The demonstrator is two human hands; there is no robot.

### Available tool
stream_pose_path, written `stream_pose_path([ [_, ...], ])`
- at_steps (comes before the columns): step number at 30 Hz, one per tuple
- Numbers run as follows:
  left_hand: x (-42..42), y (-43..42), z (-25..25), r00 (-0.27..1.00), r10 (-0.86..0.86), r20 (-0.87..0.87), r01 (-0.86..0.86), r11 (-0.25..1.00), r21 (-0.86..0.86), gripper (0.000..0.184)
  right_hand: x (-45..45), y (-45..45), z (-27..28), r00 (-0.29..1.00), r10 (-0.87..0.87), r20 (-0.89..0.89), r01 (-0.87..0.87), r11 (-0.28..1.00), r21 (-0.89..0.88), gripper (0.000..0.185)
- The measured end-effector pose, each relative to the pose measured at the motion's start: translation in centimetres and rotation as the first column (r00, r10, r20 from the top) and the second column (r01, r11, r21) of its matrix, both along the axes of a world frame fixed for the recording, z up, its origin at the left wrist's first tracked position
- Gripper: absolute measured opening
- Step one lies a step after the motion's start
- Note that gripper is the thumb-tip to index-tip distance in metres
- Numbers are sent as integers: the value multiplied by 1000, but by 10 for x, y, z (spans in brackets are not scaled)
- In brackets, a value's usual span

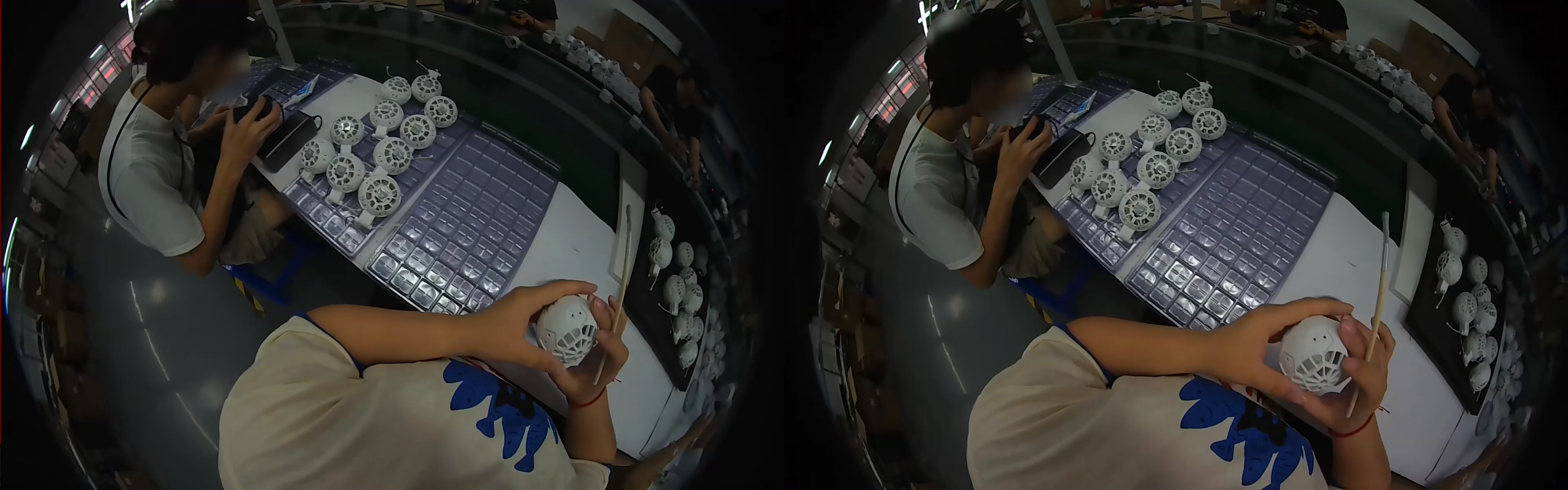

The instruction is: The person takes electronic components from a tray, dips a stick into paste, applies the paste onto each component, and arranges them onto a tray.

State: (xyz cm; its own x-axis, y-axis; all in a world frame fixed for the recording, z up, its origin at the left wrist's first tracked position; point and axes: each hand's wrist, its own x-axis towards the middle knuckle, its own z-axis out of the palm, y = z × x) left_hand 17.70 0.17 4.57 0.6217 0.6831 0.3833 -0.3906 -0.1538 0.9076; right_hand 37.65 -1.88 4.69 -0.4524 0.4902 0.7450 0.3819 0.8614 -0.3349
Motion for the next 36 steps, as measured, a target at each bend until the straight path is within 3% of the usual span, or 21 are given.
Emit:
stream_pose_path([
  [1, -2, 0, 0, 1000, 15, 12, -14, 999, -52, 91, 1, -1, 0, 999, -36, -40, 36, 999, -19, 57],
  [2, -3, 1, 1, 998, 11, 65, -1, 988, -153, 88, 2, -4, 2, 997, -72, -41, 72, 997, -9, 42],
  [6, -19, 8, -10, 988, 128, 82, -103, 961, -255, 81, 30, -8, -3, 979, -196, -58, 196, 981, -10, 24],
  [13, -54, 20, -40, 958, 262, 116, -167, 840, -516, 68, 61, -13, -17, 946, -319, -63, 307, 940, -148, 32],
  [16, -59, 19, -46, 948, 292, 124, -188, 833, -520, 62, 63, -8, -21, 941, -333, -64, 322, 937, -136, 35],
  [18, -58, 18, -41, 943, 300, 145, -189, 840, -508, 61, 59, -7, -23, 949, -306, -79, 292, 944, -154, 26],
  [19, -55, 15, -27, 970, 245, 8, -207, 837, -506, 60, 50, -6, -19, 948, -306, -81, 292, 944, -155, 26],
  [20, -50, 12, -17, 975, 182, -131, -224, 834, -504, 59, 34, -5, -10, 969, -247, 18, 247, 958, -145, 28],
  [21, -39, 10, -15, 992, 104, -68, -124, 807, -577, 60, 21, -4, -2, 975, -187, 118, 203, 969, -143, 33],
  [22, -29, 7, -12, 993, 96, -72, -120, 805, -582, 60, 12, 1, 4, 975, -112, 191, 133, 986, -101, 54],
  [24, -17, 5, -2, 987, -94, -127, 10, 840, -543, 67, -14, 9, 16, 978, -97, 182, 117, 988, -102, 59],
  [28, -24, 0, 11, 987, -96, -129, 12, 841, -541, 75, -35, 17, 15, 996, -17, 89, 36, 975, -217, 73],
  [30, -38, -3, 9, 992, -121, -24, 91, 848, -522, 80, -38, 18, 14, 999, 18, 43, -9, 979, -201, 72],
  [32, -77, -10, 12, 991, -55, -123, -1, 910, -414, 74, -30, 16, 14, 999, 35, -4, -35, 979, -202, 71],
  [34, -138, -1, 36, 965, 143, -221, -208, 928, -309, 60, -15, 18, 8, 998, -13, -60, 2, 984, -176, 72],
  [35, -175, 10, 39, 920, 338, -199, -370, 915, -160, 50, -5, 18, 3, 996, -26, -86, 8, 978, -209, 73],
  [36, -205, 20, 54, 770, 592, -237, -618, 785, -45, 45, -1, 18, 2, 991, -86, -98, 66, 978, -197, 75],
])
